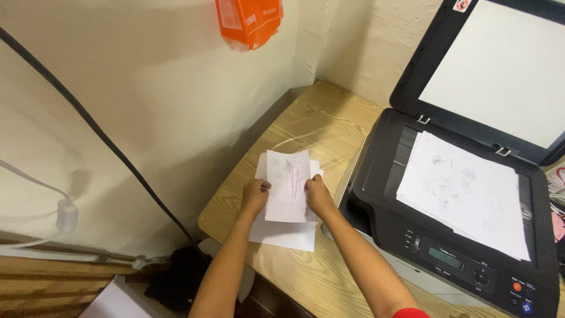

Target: The person opens the printer scanner lid, removes printed sheets from the scanner glass, stacks them on the desk, and wipes the scanner glass with a tissue.

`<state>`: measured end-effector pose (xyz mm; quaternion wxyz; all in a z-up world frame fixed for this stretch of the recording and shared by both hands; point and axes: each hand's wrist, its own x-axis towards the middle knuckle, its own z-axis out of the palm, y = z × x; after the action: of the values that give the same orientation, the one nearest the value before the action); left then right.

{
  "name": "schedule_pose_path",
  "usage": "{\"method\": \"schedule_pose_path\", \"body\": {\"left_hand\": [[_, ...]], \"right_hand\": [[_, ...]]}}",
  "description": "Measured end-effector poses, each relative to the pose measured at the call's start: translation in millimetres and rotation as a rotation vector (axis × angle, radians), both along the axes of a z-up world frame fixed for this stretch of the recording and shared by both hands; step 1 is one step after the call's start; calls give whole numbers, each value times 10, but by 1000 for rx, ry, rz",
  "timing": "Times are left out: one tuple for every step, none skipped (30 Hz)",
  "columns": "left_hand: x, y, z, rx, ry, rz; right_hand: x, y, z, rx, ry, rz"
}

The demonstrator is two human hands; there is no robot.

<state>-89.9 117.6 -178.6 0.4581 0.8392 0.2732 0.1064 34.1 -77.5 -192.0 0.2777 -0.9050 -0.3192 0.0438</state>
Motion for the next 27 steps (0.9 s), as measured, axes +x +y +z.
{"method": "schedule_pose_path", "body": {"left_hand": [[-2, 3, -53, 12, 9, -3], [-12, 4, -111, 24, 18, -5], [-25, 2, -173, -4, 32, -8], [-37, -7, -239, -31, 46, -11], [-46, -8, -304, -59, 59, -11], [-61, -2, -372, -43, 60, -40], [-76, 9, -445, -29, 61, -67], [-98, 24, -522, -14, 62, -95], [-117, 25, -608, -18, 86, -99], [-143, 25, -697, -23, 109, -104], [-179, 34, -785, -26, 135, -108], [-197, 44, -867, -19, 140, -116], [-188, 59, -938, -11, 145, -127], [-180, 67, -1000, -3, 150, -138], [-186, 68, -1047, 74, 149, -150], [-191, 57, -1074, 151, 147, -163], [-155, 51, -1064, 232, 141, -179], [-99, 50, -1019, 211, 128, -140], [-25, 29, -936, 188, 116, -107], [63, 0, -836, 166, 104, -74], [164, -11, -720, 219, -84, -93], [273, -47, -567, 268, -274, -108], [397, -113, -394, 205, -268, -111], [530, -177, -194, 142, -260, -114], [655, -278, 17, 152, -296, -125], [766, -403, 226, 161, -332, -137], [878, -560, 414, 113, -400, -180]], "right_hand": [[-10, 18, -58, 5, -11, 12], [-24, 22, -117, 14, -1, 40], [-44, 23, -179, 24, 9, 67], [-69, 21, -242, 35, 19, 93], [-87, 20, -301, 1, 49, 103], [-116, 10, -364, -33, 78, 114], [-145, -3, -426, -67, 107, 124], [-183, -10, -490, -89, 79, 143], [-214, -28, -545, -113, 51, 160], [-225, -48, -586, -137, 22, 177], [-240, -56, -620, -198, 18, 175], [-261, -64, -644, -260, 13, 173], [-282, -74, -653, -320, 9, 167], [-297, -80, -643, -354, 35, 153], [-321, -81, -604, -385, 63, 136], [-358, -81, -548, -417, 91, 119], [-371, -58, -470, -327, 68, 131], [-384, -31, -372, -237, 45, 142], [-430, -54, -249, -149, 24, 147], [-465, -59, -98, -32, 0, 178], [-481, -51, 88, 81, -26, 203], [-495, -16, 290, 155, -16, 166], [-499, -8, 498, 235, -5, 127], [-492, -61, 718, 318, -79, 121], [-481, -126, 953, 395, -156, 116], [-464, -223, 1176, 470, -235, 112], [-435, -368, 1364, 513, -254, 80]]}}
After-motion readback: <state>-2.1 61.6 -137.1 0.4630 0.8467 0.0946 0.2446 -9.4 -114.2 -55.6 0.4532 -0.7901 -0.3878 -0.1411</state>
